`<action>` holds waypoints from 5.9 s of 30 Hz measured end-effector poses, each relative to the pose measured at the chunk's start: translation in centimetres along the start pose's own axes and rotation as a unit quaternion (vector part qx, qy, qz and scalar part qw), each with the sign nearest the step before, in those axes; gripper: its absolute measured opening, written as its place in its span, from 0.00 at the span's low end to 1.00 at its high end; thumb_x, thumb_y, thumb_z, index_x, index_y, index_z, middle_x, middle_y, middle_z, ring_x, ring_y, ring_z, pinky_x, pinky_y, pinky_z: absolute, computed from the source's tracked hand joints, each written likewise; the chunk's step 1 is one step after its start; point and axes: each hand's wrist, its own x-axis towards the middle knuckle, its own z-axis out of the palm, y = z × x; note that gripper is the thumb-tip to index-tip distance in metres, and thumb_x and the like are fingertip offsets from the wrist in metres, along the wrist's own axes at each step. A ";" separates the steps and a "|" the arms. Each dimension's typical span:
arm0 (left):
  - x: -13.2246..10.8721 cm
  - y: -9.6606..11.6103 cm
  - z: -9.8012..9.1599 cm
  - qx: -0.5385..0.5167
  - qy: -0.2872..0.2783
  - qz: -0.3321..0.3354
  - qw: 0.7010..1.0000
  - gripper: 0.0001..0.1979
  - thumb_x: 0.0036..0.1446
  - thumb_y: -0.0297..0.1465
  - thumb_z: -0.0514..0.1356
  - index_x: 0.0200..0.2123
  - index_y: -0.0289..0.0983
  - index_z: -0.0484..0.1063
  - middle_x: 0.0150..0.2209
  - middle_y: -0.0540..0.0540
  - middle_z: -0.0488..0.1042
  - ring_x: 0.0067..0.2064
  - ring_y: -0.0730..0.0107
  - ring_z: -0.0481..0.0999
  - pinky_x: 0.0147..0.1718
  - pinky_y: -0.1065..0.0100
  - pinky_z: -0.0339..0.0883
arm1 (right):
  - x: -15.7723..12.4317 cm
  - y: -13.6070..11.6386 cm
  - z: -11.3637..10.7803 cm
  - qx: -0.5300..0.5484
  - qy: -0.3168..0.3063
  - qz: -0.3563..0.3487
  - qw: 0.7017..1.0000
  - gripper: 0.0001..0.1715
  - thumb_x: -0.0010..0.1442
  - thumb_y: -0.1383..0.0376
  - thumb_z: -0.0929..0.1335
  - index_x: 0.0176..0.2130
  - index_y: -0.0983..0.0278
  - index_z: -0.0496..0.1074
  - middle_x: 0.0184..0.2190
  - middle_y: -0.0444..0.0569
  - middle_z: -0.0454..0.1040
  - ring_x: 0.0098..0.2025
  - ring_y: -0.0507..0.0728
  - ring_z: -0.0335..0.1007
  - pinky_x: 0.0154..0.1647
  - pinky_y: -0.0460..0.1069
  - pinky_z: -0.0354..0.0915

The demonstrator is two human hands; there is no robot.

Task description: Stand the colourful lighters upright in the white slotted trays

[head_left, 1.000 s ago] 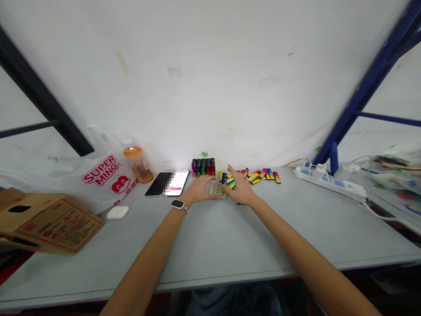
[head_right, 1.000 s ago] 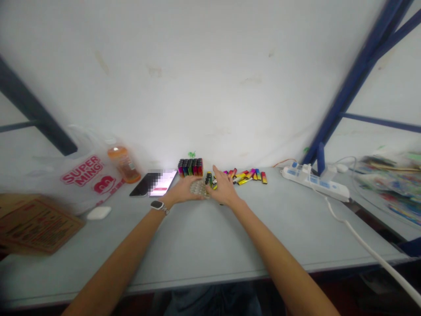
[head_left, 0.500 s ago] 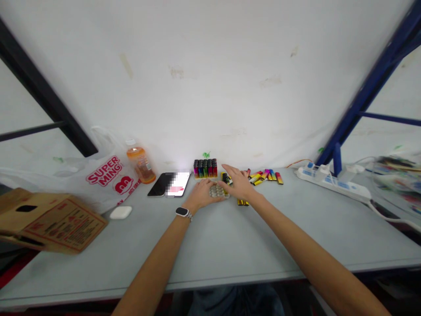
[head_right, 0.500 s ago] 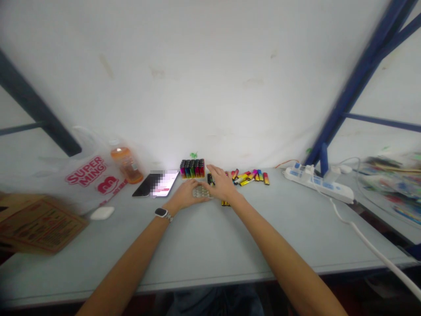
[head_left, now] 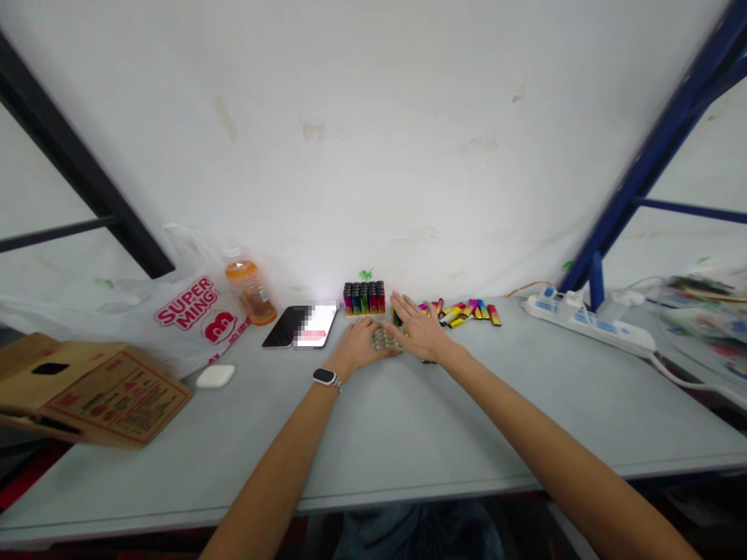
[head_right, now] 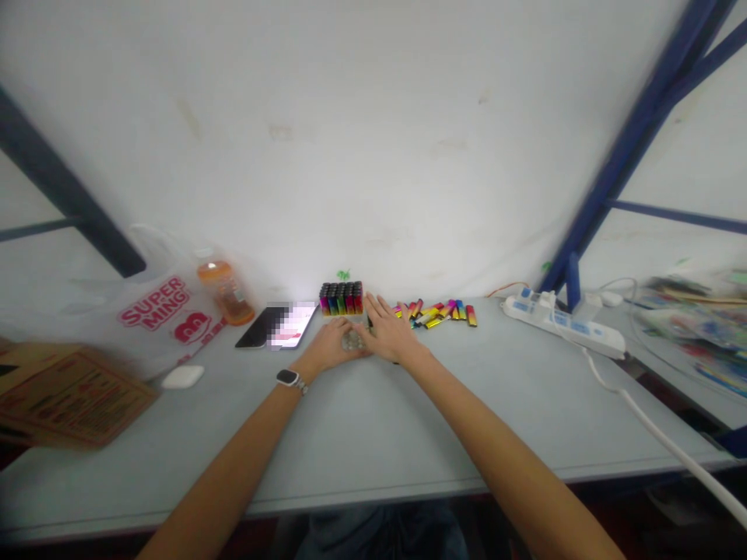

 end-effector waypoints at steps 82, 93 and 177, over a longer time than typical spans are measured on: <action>-1.6 3.8 -1.5 -0.248 0.204 -0.084 0.943 0.21 0.65 0.41 0.49 0.27 0.37 0.72 0.27 0.48 0.70 0.31 0.70 0.70 0.29 0.70 0.62 | -6.1 -1.3 5.8 0.551 0.184 0.193 0.791 0.21 0.58 0.52 0.63 0.21 0.61 0.57 0.15 0.37 0.54 0.19 0.49 0.48 0.21 0.46 0.48; -1.7 3.8 -1.4 -0.253 0.202 -0.083 0.942 0.20 0.65 0.41 0.49 0.27 0.36 0.71 0.27 0.48 0.70 0.31 0.70 0.69 0.29 0.70 0.61 | -6.2 -1.7 4.9 0.549 0.175 0.191 0.795 0.26 0.60 0.47 0.62 0.21 0.61 0.57 0.16 0.38 0.54 0.19 0.49 0.48 0.21 0.46 0.48; -2.3 6.0 -0.2 -0.353 0.091 -0.001 0.931 0.09 0.54 0.36 0.64 0.31 0.35 0.74 0.34 0.45 0.73 0.28 0.73 0.68 0.25 0.71 0.63 | -6.4 -1.4 4.8 0.624 0.128 0.106 0.764 0.12 0.56 0.58 0.66 0.35 0.59 0.59 0.29 0.41 0.66 0.30 0.52 0.66 0.30 0.47 0.66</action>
